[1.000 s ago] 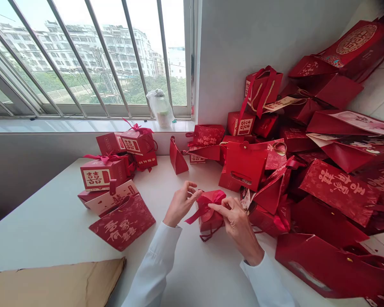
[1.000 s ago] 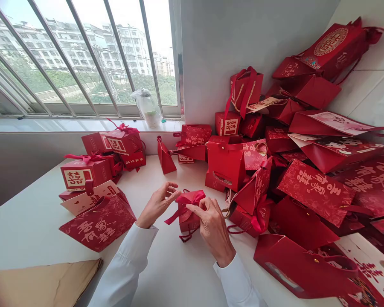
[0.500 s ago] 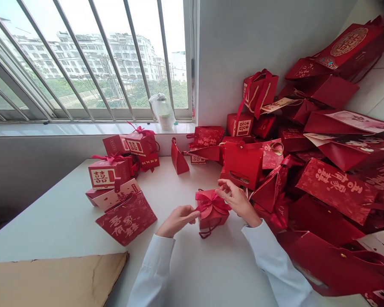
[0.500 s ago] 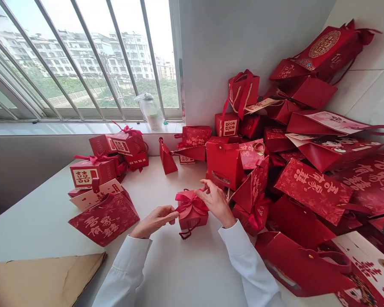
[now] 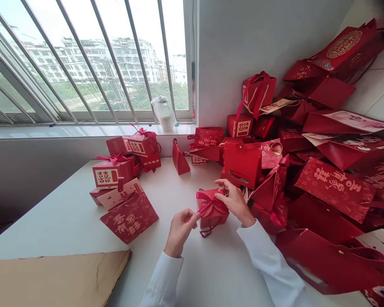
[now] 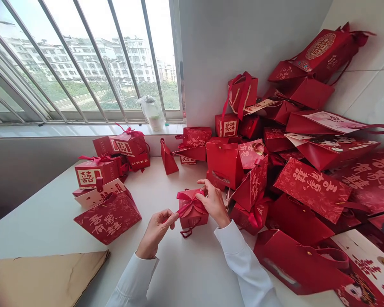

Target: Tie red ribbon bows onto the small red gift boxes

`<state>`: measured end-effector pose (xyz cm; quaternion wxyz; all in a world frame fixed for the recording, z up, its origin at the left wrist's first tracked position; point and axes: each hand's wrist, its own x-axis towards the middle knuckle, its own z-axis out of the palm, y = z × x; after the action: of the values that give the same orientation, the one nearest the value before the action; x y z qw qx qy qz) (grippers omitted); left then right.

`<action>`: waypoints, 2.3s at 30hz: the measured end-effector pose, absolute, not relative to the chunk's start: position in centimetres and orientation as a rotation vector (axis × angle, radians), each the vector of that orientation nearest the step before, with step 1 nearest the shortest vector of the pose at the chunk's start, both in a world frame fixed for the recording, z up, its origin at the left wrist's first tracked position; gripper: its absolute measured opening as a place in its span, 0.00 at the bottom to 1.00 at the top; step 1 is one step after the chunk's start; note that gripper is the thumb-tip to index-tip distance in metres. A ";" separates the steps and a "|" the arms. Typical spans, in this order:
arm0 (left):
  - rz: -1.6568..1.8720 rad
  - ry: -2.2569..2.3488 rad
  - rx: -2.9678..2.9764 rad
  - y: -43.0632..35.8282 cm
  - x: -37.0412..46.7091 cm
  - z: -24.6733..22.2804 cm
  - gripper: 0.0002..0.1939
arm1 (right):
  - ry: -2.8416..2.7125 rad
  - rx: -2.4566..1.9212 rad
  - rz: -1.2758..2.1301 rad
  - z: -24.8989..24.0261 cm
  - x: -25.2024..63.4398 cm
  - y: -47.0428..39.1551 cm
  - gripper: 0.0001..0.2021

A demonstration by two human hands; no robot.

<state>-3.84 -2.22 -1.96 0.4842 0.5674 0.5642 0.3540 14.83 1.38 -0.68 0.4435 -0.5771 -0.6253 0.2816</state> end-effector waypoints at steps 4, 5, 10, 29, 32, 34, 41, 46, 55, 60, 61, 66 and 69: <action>0.874 1.449 1.419 -2.6 -3.5 -2.5 0.17 | -1.531 -1.455 0.635 -0.7 14.5 1.1 0.19; 0.869 1.455 1.464 -2.8 -3.6 -2.5 0.17 | -1.524 -1.455 0.631 -0.7 14.5 1.1 0.18; 1.154 1.659 1.812 -3.4 -3.5 -0.9 0.13 | -1.498 -1.380 0.732 -1.3 15.0 1.2 0.17; 0.980 1.604 2.179 0.4 0.7 -1.3 0.05 | -1.372 -1.280 0.963 -2.1 15.5 1.2 0.18; 0.937 1.601 2.155 0.6 0.7 -1.3 0.05 | -1.355 -1.262 0.971 -2.2 15.5 1.3 0.18; 0.944 1.557 2.125 0.7 0.3 -1.1 0.04 | -1.365 -1.270 0.950 -2.1 15.6 1.2 0.18; 0.944 1.438 1.719 2.0 -2.7 -0.3 0.21 | -1.447 -1.397 0.922 -1.9 16.2 1.5 0.21; 0.773 1.409 1.803 3.1 -3.2 0.4 0.22 | -1.580 -1.500 0.824 -0.6 15.6 1.2 0.18; 0.574 1.129 1.531 5.4 -4.0 0.5 0.20 | -1.589 -1.460 0.925 -0.6 15.4 1.5 0.17; 0.504 1.072 1.446 6.3 -4.6 -0.5 0.24 | -1.521 -1.428 0.989 -1.1 15.4 1.7 0.18; 0.502 1.070 1.440 6.4 -4.6 -0.6 0.24 | -1.520 -1.434 0.986 -1.0 15.4 1.7 0.17; 0.580 1.151 1.454 5.3 -4.4 -0.1 0.22 | -1.508 -1.483 0.927 -0.7 15.3 1.5 0.17; 0.849 1.317 1.646 3.8 -3.6 0.8 0.17 | -1.439 -1.422 1.018 -1.0 15.6 1.5 0.18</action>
<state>-3.63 3.78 0.80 0.4212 0.6569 0.5257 0.3388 15.65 1.51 -1.01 0.4246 -0.5684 -0.5752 0.4072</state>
